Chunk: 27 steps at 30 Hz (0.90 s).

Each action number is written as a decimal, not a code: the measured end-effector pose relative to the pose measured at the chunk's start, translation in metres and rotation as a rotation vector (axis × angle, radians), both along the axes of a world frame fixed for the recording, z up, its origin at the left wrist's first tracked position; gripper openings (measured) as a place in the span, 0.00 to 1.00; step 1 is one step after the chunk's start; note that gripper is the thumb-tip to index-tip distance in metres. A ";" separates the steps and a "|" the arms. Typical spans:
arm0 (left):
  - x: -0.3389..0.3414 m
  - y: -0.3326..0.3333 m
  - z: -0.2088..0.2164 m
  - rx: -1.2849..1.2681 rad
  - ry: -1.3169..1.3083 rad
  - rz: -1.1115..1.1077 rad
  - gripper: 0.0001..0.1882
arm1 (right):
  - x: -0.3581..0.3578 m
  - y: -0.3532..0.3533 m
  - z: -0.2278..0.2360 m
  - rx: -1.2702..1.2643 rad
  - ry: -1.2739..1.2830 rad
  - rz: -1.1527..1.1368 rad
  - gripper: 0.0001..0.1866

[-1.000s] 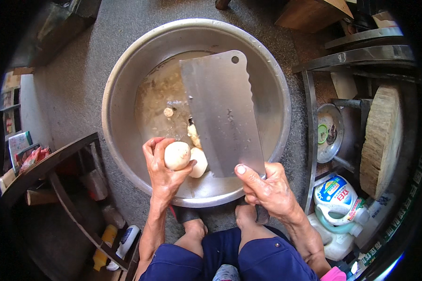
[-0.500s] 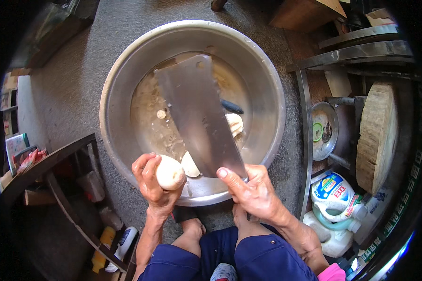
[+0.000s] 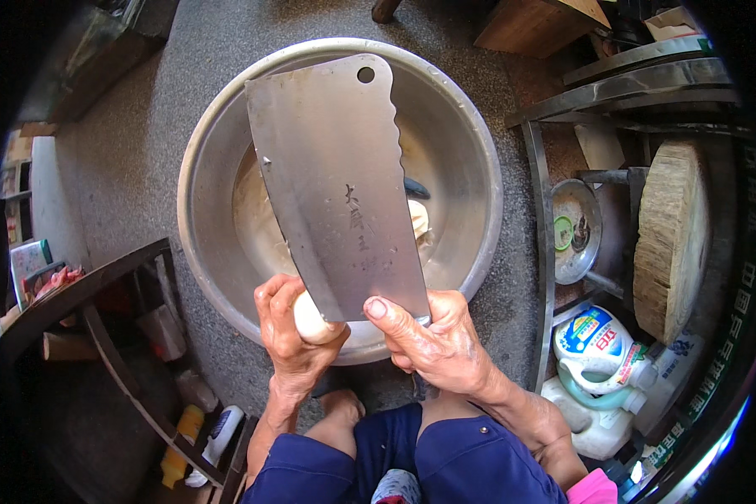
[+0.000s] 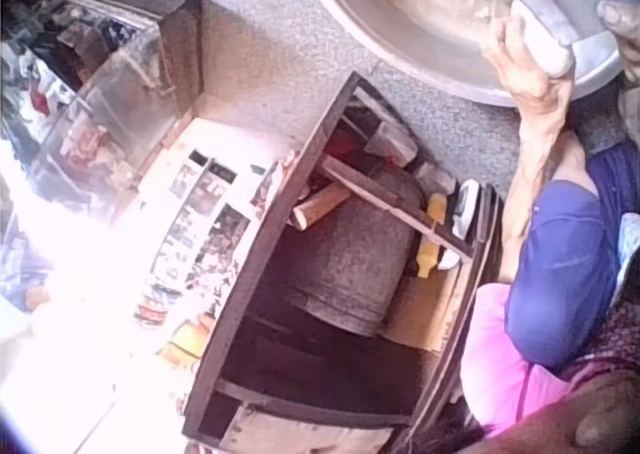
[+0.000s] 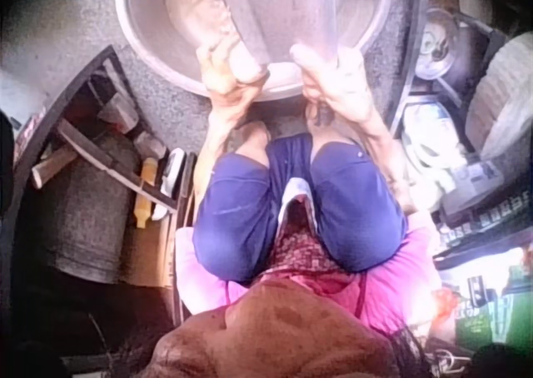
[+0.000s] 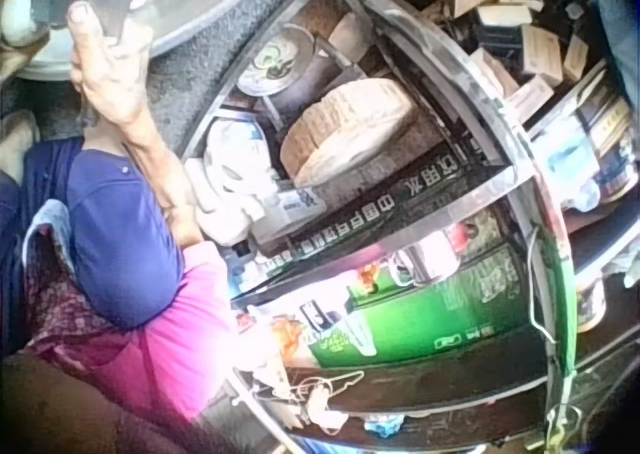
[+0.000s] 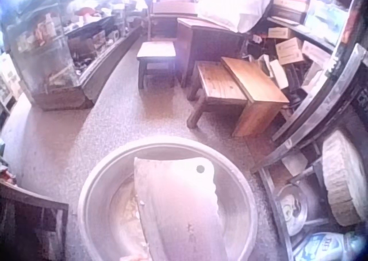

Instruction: The person peels and trims several round white vegetables using a peeler and a cleaver. The person holds each vegetable, removes the skin, and cuts off the ends, dropping the pieces into a metal basin.

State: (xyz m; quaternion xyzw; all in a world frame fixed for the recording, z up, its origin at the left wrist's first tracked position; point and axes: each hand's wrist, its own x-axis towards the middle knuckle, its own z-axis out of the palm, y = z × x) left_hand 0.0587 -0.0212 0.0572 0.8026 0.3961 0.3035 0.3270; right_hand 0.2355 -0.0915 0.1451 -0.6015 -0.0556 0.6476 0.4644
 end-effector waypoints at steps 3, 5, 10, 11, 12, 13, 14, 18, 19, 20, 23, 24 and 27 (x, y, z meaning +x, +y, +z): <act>-0.006 -0.001 -0.002 0.026 0.008 -0.038 0.31 | -0.001 0.000 0.001 -0.006 -0.084 0.033 0.16; -0.007 -0.002 -0.003 0.001 -0.013 -0.041 0.31 | -0.002 0.001 0.003 -0.001 -0.204 0.079 0.17; -0.006 -0.004 -0.006 0.032 0.021 -0.091 0.32 | -0.001 -0.004 0.004 0.005 -0.168 0.085 0.16; -0.005 -0.003 -0.004 0.034 0.032 -0.100 0.32 | -0.001 -0.005 0.004 0.018 -0.161 0.088 0.16; -0.004 -0.004 -0.002 0.016 0.032 -0.093 0.31 | -0.002 -0.004 0.006 0.010 -0.172 0.101 0.16; -0.004 -0.005 0.000 -0.001 0.031 -0.088 0.31 | -0.002 -0.002 0.008 0.002 -0.183 0.112 0.16; -0.004 -0.005 0.001 -0.018 0.031 -0.083 0.30 | -0.002 -0.001 0.009 -0.005 -0.194 0.123 0.16; -0.009 -0.007 0.003 -0.131 -0.008 -0.057 0.33 | -0.006 -0.004 0.002 0.023 -0.253 0.074 0.16; -0.010 -0.006 0.004 -0.151 -0.015 -0.076 0.33 | -0.002 -0.007 0.000 0.026 -0.227 0.082 0.16; -0.011 -0.004 0.006 -0.171 -0.022 -0.095 0.33 | -0.001 -0.009 -0.001 0.029 -0.201 0.090 0.16; -0.011 0.000 0.007 -0.177 -0.029 -0.148 0.30 | 0.000 -0.008 0.006 0.011 -0.114 0.084 0.16; -0.011 0.001 0.007 -0.170 -0.028 -0.166 0.29 | 0.001 -0.008 0.007 0.011 -0.084 0.087 0.16; -0.011 0.002 0.009 -0.185 -0.047 -0.167 0.30 | -0.003 -0.007 0.007 0.027 -0.172 0.126 0.16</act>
